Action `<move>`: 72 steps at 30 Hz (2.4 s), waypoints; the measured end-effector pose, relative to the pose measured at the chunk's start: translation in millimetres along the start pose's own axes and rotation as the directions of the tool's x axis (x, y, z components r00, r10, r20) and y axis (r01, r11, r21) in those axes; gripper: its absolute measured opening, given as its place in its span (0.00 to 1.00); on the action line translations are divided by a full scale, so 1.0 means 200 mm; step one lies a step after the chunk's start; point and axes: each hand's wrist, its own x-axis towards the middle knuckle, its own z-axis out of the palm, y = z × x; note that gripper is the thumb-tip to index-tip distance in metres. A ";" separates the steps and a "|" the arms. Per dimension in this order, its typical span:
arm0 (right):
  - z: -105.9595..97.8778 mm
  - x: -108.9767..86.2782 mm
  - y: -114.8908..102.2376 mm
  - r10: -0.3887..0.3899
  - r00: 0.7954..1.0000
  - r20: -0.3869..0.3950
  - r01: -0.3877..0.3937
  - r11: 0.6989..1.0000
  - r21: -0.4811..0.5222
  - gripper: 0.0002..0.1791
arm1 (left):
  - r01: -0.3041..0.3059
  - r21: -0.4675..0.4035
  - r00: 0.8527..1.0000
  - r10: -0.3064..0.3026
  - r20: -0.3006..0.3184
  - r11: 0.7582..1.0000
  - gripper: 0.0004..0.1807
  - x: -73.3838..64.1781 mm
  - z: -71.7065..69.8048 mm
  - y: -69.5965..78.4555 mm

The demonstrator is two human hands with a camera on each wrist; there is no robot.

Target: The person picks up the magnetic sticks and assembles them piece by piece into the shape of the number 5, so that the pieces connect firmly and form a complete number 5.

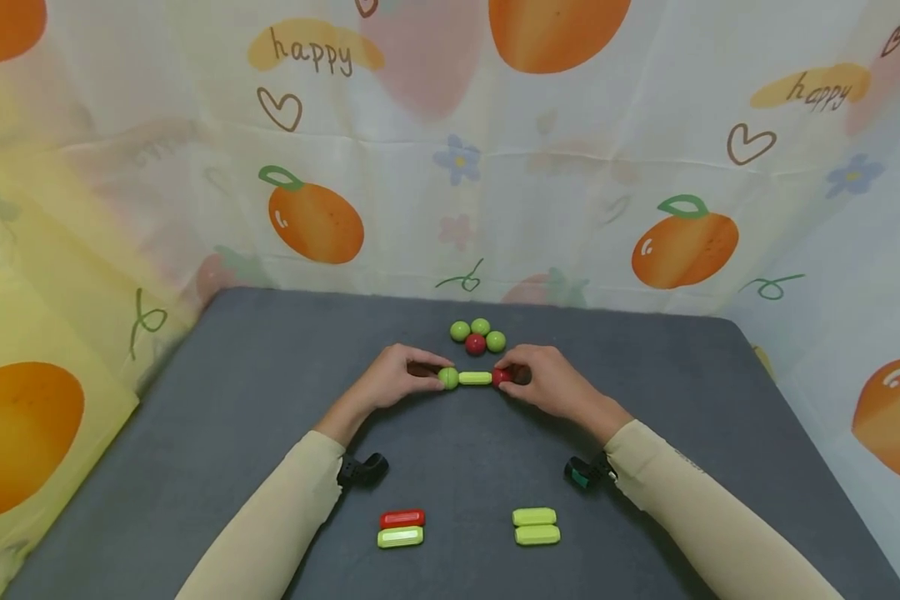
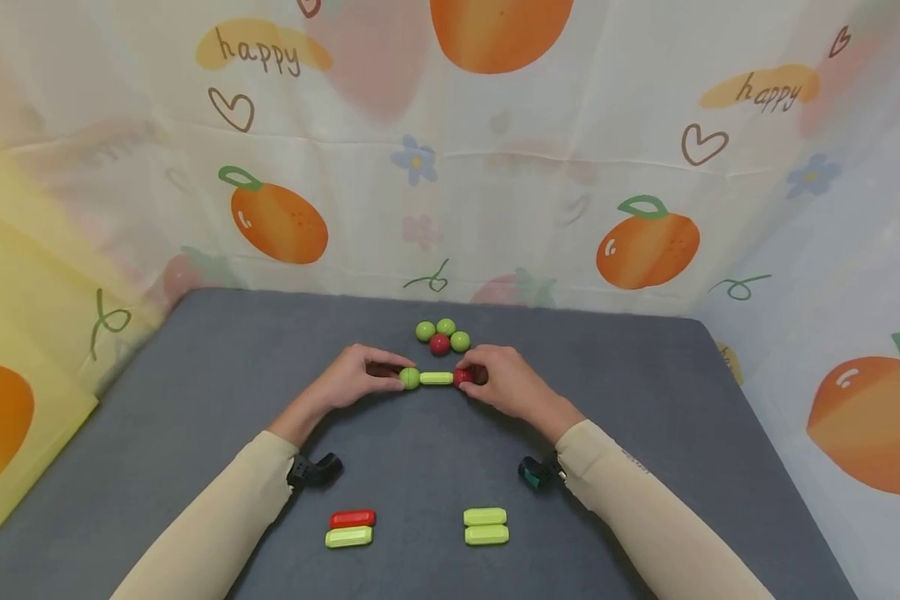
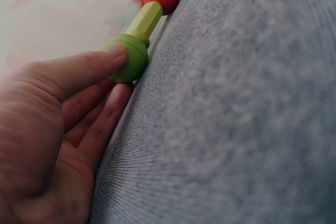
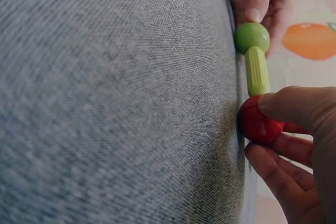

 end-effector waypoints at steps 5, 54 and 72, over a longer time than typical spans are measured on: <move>0.00 0.00 0.01 -0.001 1.000 -0.001 0.001 1.000 0.018 0.12 | 0.014 -0.020 1.000 -0.014 0.000 1.000 0.17 0.01 0.00 0.00; -0.04 -0.59 -0.28 -0.086 0.937 0.339 -0.023 0.952 0.306 0.11 | 0.006 -0.018 1.000 -0.006 0.015 1.000 0.17 -0.02 -0.02 0.02; -0.07 -0.61 -0.27 -0.069 0.927 0.368 -0.045 0.956 0.291 0.24 | 0.005 -0.020 1.000 -0.004 0.018 1.000 0.16 -0.02 -0.02 0.00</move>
